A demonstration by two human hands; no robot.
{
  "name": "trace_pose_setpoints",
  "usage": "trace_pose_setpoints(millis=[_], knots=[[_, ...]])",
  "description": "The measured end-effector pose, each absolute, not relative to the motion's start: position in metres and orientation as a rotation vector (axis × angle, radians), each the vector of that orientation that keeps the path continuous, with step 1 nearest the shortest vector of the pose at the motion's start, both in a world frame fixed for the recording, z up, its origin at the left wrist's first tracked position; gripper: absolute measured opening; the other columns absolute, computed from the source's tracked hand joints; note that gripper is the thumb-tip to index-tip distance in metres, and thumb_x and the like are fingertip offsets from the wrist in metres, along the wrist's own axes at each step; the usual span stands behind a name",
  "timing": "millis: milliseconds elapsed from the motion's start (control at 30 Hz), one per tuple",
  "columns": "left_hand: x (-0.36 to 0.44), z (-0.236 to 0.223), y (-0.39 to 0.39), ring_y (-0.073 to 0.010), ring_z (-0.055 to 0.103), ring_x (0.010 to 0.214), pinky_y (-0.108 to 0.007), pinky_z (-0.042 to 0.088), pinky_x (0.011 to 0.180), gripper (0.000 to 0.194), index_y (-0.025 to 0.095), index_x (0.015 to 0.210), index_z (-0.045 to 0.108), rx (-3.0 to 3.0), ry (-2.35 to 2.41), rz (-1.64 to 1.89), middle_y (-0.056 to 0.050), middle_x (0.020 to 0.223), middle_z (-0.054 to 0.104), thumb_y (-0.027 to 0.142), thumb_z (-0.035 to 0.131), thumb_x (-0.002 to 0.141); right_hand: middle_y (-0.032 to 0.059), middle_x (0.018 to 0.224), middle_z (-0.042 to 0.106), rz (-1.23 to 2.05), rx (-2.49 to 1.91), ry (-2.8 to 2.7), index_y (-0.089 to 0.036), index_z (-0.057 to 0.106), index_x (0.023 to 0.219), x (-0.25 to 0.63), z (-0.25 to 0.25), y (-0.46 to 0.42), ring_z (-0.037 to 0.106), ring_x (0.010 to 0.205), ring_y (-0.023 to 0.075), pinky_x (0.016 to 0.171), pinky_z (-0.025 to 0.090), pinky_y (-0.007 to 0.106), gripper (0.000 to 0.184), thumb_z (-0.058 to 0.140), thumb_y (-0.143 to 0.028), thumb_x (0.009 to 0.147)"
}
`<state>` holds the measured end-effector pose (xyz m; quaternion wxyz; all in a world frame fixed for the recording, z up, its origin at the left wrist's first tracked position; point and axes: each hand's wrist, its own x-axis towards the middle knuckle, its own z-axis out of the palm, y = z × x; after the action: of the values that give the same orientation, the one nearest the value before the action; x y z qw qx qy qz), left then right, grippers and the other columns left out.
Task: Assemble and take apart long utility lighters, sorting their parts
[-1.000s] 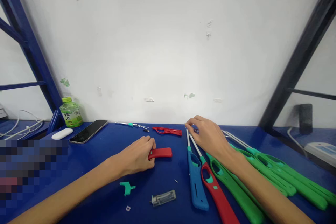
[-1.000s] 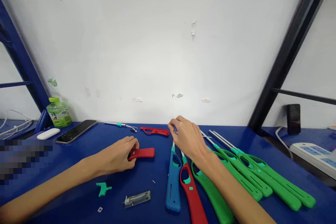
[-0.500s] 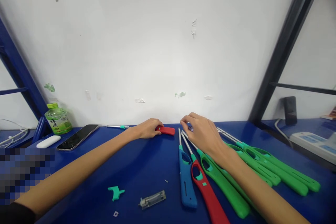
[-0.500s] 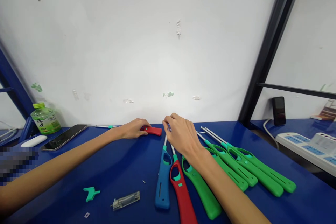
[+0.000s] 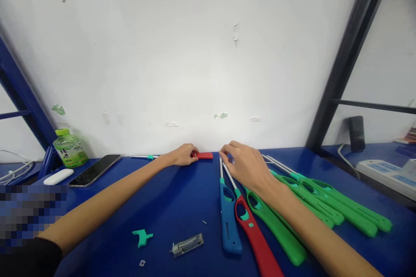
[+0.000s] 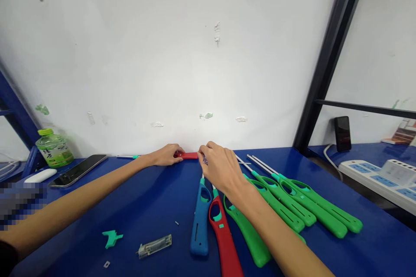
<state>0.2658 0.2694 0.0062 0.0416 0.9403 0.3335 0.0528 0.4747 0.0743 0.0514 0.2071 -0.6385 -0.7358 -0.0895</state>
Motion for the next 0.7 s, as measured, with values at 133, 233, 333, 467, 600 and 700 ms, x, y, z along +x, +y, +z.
trace_pose_setpoints(millis=[133, 233, 333, 467, 600, 700], knots=[[0.263, 0.017, 0.254, -0.0266, 0.07, 0.116, -0.049, 0.061, 0.097, 0.039, 0.019, 0.136, 0.064, 2.875, 1.069, 0.312, -0.011, 0.137, 0.066, 0.039, 0.07, 0.104, 0.0028, 0.102, 0.077, -0.043, -1.657, -2.189, -0.022, 0.076, 0.107, 0.472, 0.056, 0.067, 0.071, 0.092, 0.0191, 0.084, 0.053, 0.035, 0.024, 0.057, -0.036, 0.11], [0.244, 0.029, 0.219, -0.0275, 0.068, 0.119, -0.051, 0.059, 0.1, 0.038, 0.019, 0.136, 0.064, 2.865, 1.099, 0.458, -0.011, 0.139, 0.065, 0.039, 0.07, 0.104, -0.004, 0.094, 0.079, 0.24, -1.487, -2.401, -0.03, 0.08, 0.1, 0.465, 0.059, 0.057, 0.07, 0.082, 0.0158, 0.073, 0.047, 0.028, 0.022, 0.072, -0.051, 0.1], [0.211, 0.038, 0.161, -0.0269, 0.067, 0.119, -0.051, 0.057, 0.103, 0.031, 0.019, 0.128, 0.067, 2.83, 1.107, 0.525, -0.01, 0.134, 0.067, 0.039, 0.069, 0.104, -0.0052, 0.093, 0.079, 0.437, -1.344, -2.556, -0.031, 0.081, 0.101, 0.451, 0.054, 0.045, 0.07, 0.084, 0.0175, 0.069, 0.044, 0.027, 0.035, 0.087, -0.06, 0.082], [0.159, 0.035, 0.083, -0.0243, 0.065, 0.113, -0.047, 0.054, 0.104, 0.02, 0.025, 0.115, 0.068, 2.741, 1.107, 0.437, -0.006, 0.12, 0.068, 0.034, 0.051, 0.109, -0.0034, 0.096, 0.078, 0.519, -1.21, -2.706, -0.032, 0.08, 0.103, 0.43, 0.04, 0.034, 0.071, 0.089, 0.0198, 0.072, 0.042, 0.028, 0.033, 0.089, -0.056, 0.082], [0.122, 0.014, 0.048, -0.0218, 0.068, 0.111, -0.037, 0.056, 0.102, 0.019, 0.034, 0.121, 0.069, 2.644, 1.129, 0.354, -0.002, 0.126, 0.067, 0.04, 0.064, 0.103, -0.0039, 0.101, 0.077, 0.456, -1.177, -2.788, -0.032, 0.079, 0.103, 0.413, 0.029, 0.033, 0.072, 0.093, 0.0191, 0.074, 0.043, 0.028, 0.012, 0.083, -0.039, 0.094], [0.105, -0.003, 0.056, -0.0196, 0.069, 0.105, -0.032, 0.057, 0.097, 0.014, 0.033, 0.109, 0.073, 2.597, 1.183, 0.375, 0.0, 0.117, 0.07, 0.037, 0.059, 0.106, -0.003, 0.103, 0.077, 0.36, -1.201, -2.819, -0.03, 0.078, 0.105, 0.398, 0.027, 0.045, 0.073, 0.093, 0.0194, 0.077, 0.049, 0.03, 0.012, 0.079, -0.039, 0.097]])
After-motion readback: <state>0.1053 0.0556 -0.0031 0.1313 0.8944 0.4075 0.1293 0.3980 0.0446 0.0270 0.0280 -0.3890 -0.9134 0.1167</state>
